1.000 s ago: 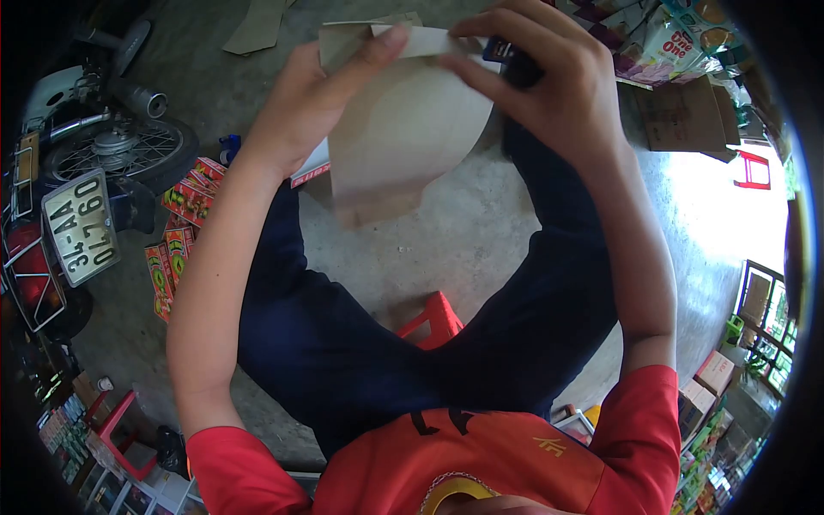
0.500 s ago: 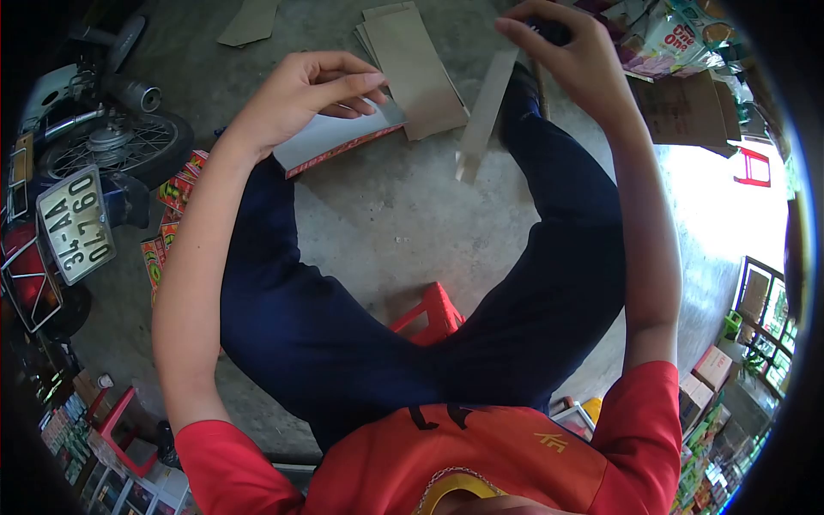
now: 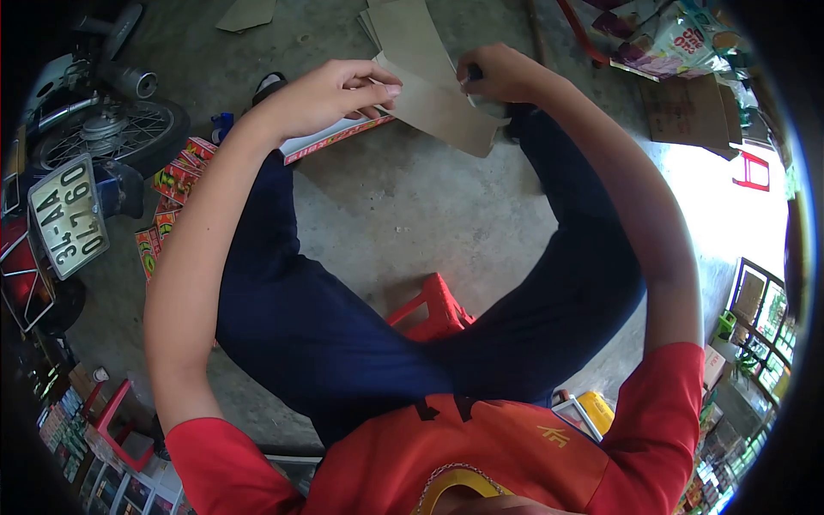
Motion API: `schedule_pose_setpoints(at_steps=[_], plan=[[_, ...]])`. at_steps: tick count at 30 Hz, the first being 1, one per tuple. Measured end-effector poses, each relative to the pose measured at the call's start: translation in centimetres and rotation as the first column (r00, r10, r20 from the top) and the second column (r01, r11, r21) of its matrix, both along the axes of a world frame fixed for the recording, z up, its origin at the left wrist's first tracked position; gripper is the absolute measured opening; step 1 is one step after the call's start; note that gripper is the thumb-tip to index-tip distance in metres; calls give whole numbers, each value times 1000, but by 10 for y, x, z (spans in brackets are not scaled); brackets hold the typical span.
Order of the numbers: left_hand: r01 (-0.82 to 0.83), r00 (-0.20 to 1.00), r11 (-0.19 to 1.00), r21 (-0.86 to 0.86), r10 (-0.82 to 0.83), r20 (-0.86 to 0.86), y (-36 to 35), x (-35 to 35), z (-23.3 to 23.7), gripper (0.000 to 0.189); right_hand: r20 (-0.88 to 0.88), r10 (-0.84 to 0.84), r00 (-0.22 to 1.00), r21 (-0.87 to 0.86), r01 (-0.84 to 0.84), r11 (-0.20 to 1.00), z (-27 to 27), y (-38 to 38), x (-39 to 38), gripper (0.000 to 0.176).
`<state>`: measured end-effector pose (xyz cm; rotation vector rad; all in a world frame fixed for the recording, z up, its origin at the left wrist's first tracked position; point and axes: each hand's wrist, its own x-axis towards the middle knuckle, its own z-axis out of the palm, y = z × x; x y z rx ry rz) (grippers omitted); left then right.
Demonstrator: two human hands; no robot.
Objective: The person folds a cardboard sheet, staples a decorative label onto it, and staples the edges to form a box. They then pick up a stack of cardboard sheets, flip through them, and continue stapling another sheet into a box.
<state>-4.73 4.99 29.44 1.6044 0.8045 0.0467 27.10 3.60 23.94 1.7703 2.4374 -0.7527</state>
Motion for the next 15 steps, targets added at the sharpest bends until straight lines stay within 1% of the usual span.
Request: schedule_pose_setpoints(at_steps=[2, 4, 5, 6, 8, 9, 11, 12, 14, 15], plan=[[-21, 1000, 1000, -15, 21, 7, -1, -6, 5, 46, 85, -22, 996, -169, 36, 985, -37, 21, 4, 45], [-55, 998, 998, -22, 55, 19, -2, -10, 14, 46, 44, -224, 974, -268, 227, 936, -75, 34, 2, 57], [-77, 997, 997, -21, 78, 27, -2, -12, 19, 45, 28, -325, 945, -324, 316, 892, -97, 36, 0, 63], [-97, 995, 995, -23, 98, 34, -2, -14, 22, 45, 22, -361, 932, -290, 351, 890, -118, 35, -2, 68], [-131, 986, 991, -15, 132, 104, 1, -20, 21, 45, 10, -439, 898, -226, 430, 874, -160, 28, -5, 77], [-145, 979, 989, -9, 145, 143, 4, -22, 21, 45, 20, -473, 881, -157, 470, 869, -184, 22, -7, 79], [-177, 973, 983, -54, 183, 142, 5, -25, 20, 43, 35, -539, 841, -7, 540, 842, -222, 16, -10, 83], [-197, 968, 978, -75, 206, 143, 4, -26, 20, 42, 24, -554, 832, -49, 555, 831, -230, 19, -9, 83], [-222, 970, 973, -59, 227, 89, 8, -28, 18, 43, 8, -581, 814, -126, 577, 807, -240, 23, -4, 82], [-220, 972, 974, -61, 224, 73, 10, -32, 18, 42, 0, -557, 831, -172, 549, 818, -245, 23, 0, 78]])
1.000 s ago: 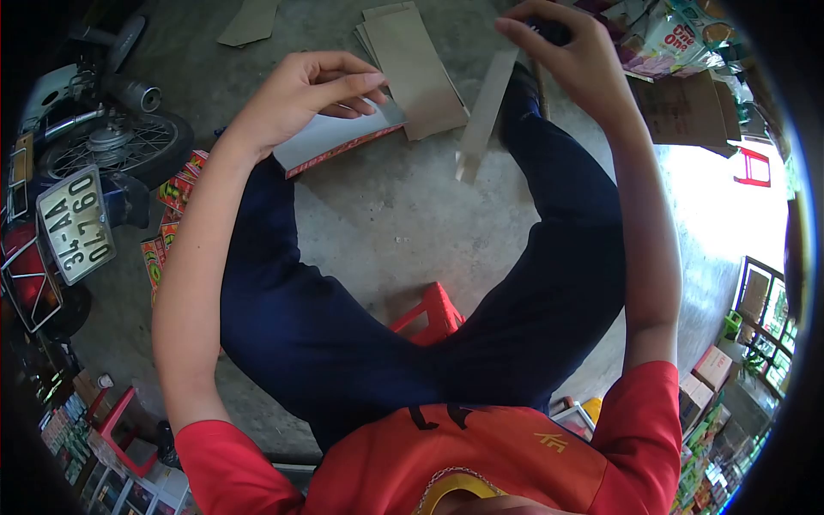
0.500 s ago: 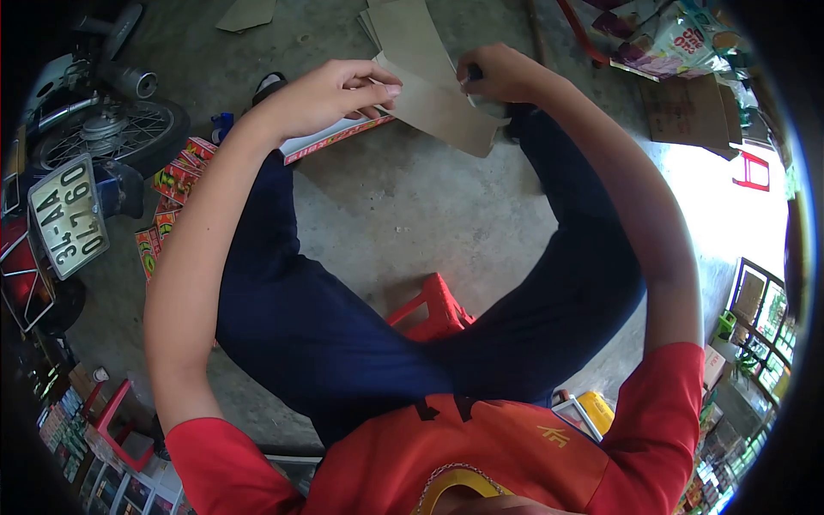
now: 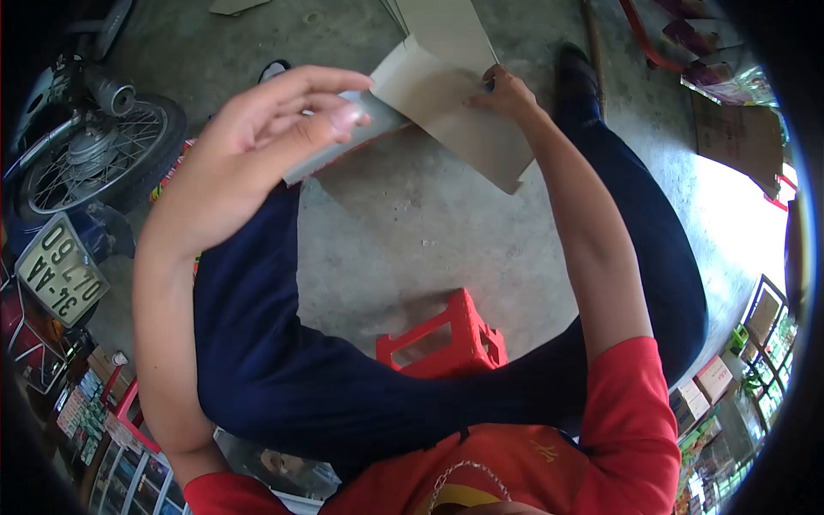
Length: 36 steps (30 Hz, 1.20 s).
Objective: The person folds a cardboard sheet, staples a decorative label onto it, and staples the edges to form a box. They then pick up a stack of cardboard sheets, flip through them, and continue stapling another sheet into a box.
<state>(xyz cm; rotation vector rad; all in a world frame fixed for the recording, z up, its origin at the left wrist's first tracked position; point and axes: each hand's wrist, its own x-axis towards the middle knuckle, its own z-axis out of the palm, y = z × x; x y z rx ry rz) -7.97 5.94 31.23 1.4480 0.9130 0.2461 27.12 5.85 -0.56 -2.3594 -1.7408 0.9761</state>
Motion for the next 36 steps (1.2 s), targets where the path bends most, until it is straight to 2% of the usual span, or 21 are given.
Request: schedule_pose_setpoints(at_steps=[2, 5, 6, 9, 12, 15, 17, 19, 21, 22, 23, 25, 28, 30, 31, 33, 35, 36], plan=[[-22, 1000, 1000, -13, 22, -5, -1, -8, -1, 42, -61, 53, 997, -52, -56, 997, 4, 2, 10, 71], [-41, 999, 999, 23, 41, -13, -3, -12, 4, 43, -216, 42, 976, 22, -38, 999, 25, -4, 16, 49], [-17, 999, 997, 69, 19, -41, -2, -17, 2, 46, -247, 67, 967, -9, -71, 997, 45, -4, 14, 45], [-97, 987, 983, 153, 115, -115, -3, -23, 1, 63, -294, 163, 942, -46, -184, 982, 134, 13, 11, 35], [-187, 930, 908, 374, 286, -230, 0, -25, -14, 93, -276, 276, 921, 5, -285, 958, 228, 28, 3, 28], [-69, 901, 735, 675, 336, -274, 1, -17, -10, 104, -227, 428, 875, 41, -431, 902, 323, 20, -14, 25], [-148, 936, 717, 681, 323, -137, -6, -5, 11, 99, -201, 493, 847, 114, -480, 870, 377, -2, -29, 24], [-196, 966, 720, 665, 259, 5, -5, 5, 20, 94, -141, 543, 828, 233, -505, 831, 402, -27, -33, 23], [-144, 987, 838, 526, 163, 10, -1, 7, 30, 86, -63, 581, 811, 401, -513, 759, 409, -46, -35, 24], [-107, 993, 886, 450, 116, 7, 0, 6, 33, 83, -76, 552, 830, 425, -474, 771, 407, -53, -35, 24], [-190, 971, 734, 652, 240, 13, 1, 7, 31, 80, -93, 520, 849, 448, -431, 783, 403, -58, -34, 25], [-253, 893, 289, 923, 437, 108, 3, 15, 23, 75, -158, 477, 864, 465, -362, 808, 398, -64, -34, 25], [-619, 745, 243, 747, 483, 460, 20, 16, 16, 75, -314, 432, 846, 421, -283, 862, 396, -69, -30, 27], [-714, 683, 424, 557, 594, 424, 14, 20, 20, 80, -457, 397, 796, 377, -231, 897, 394, -66, -23, 32], [-749, 656, 494, 442, 649, 385, 10, 21, 23, 83, -470, 402, 786, 382, -230, 895, 395, -66, -21, 32], [-701, 708, 665, 258, 604, 367, 9, 22, 28, 66, -502, 415, 759, 391, -228, 891, 396, -67, -21, 33], [-609, 650, 789, -86, 558, 516, -9, 44, 57, 44, -515, 419, 748, 405, -218, 888, 392, -66, -19, 29], [-594, 674, 798, -98, 561, 481, -11, 42, 54, 51, -519, 420, 745, 413, -212, 886, 391, -66, -17, 27]])
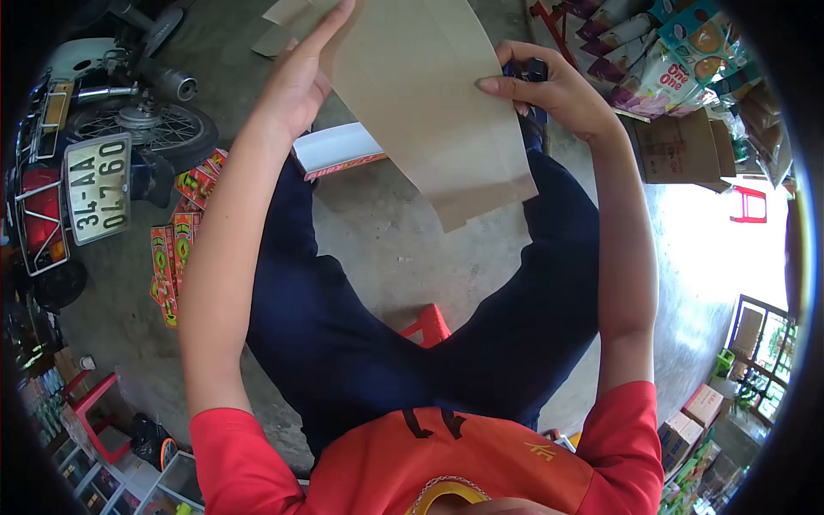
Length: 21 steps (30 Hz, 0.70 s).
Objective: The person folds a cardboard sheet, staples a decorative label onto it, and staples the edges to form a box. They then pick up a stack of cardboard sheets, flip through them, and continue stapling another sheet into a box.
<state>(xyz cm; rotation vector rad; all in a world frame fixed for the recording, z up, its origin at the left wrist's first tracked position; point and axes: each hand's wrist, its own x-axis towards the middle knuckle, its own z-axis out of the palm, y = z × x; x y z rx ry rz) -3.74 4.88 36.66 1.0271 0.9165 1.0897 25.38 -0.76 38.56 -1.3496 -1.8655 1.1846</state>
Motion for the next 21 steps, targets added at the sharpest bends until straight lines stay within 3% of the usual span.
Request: schedule_pose_setpoints(at_steps=[2, 6, 9, 10, 13, 15, 16, 19, 21], plan=[[45, 998, 997, -65, -48, -44, 0, -4, -6, 69, 37, -38, 999, 14, 38, 999, 2, -1, 2, 27], [146, 978, 984, 98, -128, -165, -14, 15, -3, 57, -35, -260, 965, 255, 260, 931, 4, -1, -9, 29], [206, 944, 937, 282, -114, -310, -13, 25, -12, 54, -186, -295, 937, 106, 317, 942, 41, -20, -31, 53], [192, 945, 933, 303, -92, -315, -15, 29, -13, 52, -39, -358, 933, 60, 359, 931, 35, -10, -30, 69], [143, 971, 959, 244, -87, -224, -23, 41, -7, 42, -93, -382, 920, 100, 390, 915, 27, -11, -46, 68], [134, 948, 953, 271, -44, -314, -28, 41, 1, 42, -147, -324, 934, 209, 350, 913, 44, -30, -52, 61], [131, 933, 950, 285, -22, -358, -30, 41, 3, 42, -48, -375, 926, 314, 370, 874, 35, -22, -52, 58], [156, 980, 924, 350, -100, -173, -30, 41, -3, 42, -72, -424, 903, 562, 388, 731, 15, 0, -47, 37], [195, 971, 907, 372, -125, -203, -33, 41, -1, 42, -96, -495, 864, 449, 481, 753, 33, -10, -42, 33]])
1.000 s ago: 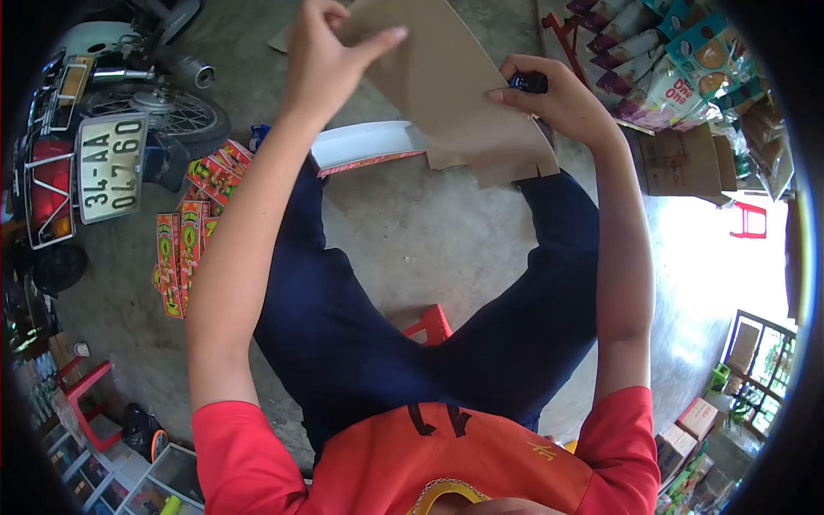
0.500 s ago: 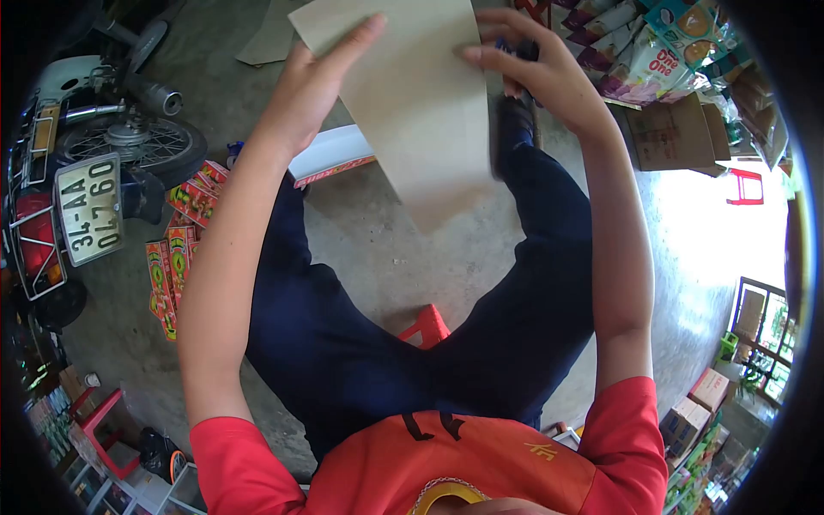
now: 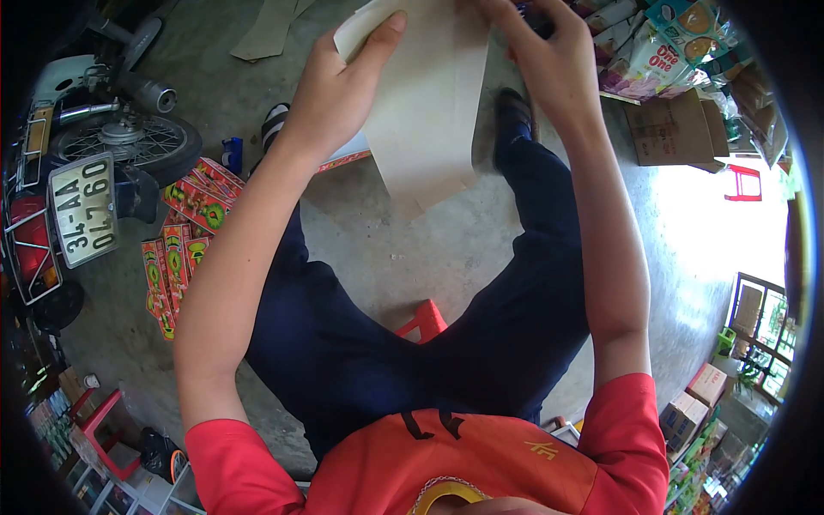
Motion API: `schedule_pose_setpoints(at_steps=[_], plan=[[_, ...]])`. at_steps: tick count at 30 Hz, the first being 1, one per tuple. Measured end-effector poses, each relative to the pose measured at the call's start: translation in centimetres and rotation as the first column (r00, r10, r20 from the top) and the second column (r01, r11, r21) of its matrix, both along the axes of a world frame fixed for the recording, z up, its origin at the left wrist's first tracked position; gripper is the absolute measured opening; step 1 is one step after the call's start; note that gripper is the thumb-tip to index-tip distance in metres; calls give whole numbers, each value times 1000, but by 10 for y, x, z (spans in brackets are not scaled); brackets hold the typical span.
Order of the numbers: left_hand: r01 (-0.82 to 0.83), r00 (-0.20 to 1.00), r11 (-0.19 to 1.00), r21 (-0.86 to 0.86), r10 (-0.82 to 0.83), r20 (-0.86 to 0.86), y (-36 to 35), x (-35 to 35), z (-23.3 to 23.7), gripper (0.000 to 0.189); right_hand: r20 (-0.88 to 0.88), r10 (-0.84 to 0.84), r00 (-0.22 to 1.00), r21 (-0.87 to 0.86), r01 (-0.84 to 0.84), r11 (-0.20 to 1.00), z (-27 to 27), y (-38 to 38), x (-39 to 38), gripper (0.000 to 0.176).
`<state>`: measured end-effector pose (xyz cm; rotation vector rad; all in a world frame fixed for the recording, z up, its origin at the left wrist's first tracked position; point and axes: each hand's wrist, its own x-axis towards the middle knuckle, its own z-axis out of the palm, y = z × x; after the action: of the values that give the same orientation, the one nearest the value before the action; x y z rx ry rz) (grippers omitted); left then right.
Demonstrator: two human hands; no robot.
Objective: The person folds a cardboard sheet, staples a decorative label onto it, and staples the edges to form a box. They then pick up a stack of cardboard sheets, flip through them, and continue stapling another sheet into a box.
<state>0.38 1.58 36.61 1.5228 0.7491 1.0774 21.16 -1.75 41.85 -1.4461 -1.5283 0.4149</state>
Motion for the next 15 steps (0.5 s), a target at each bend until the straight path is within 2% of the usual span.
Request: schedule_pose_setpoints(at_steps=[1, 4, 7, 10, 15], plan=[[16, 1000, 1000, 15, -16, -15, -1, 0, 2, 42, -82, -93, 992, -126, 82, 989, 17, -11, -11, 36], [55, 994, 985, -163, -69, -81, -3, 0, 6, 42, 6, -128, 992, -16, 128, 992, 7, -3, -5, 37], [101, 991, 990, -101, -90, 103, -9, 5, 11, 46, -105, -172, 979, -109, 161, 981, 14, -6, -11, 38], [116, 977, 986, -121, -91, 194, -18, 8, 24, 51, 53, -169, 984, 106, 162, 981, 1, -1, -6, 39], [63, 990, 998, 27, -66, 122, -17, 17, 12, 54, 180, -216, 960, 186, 182, 966, -1, -1, -8, 33]])
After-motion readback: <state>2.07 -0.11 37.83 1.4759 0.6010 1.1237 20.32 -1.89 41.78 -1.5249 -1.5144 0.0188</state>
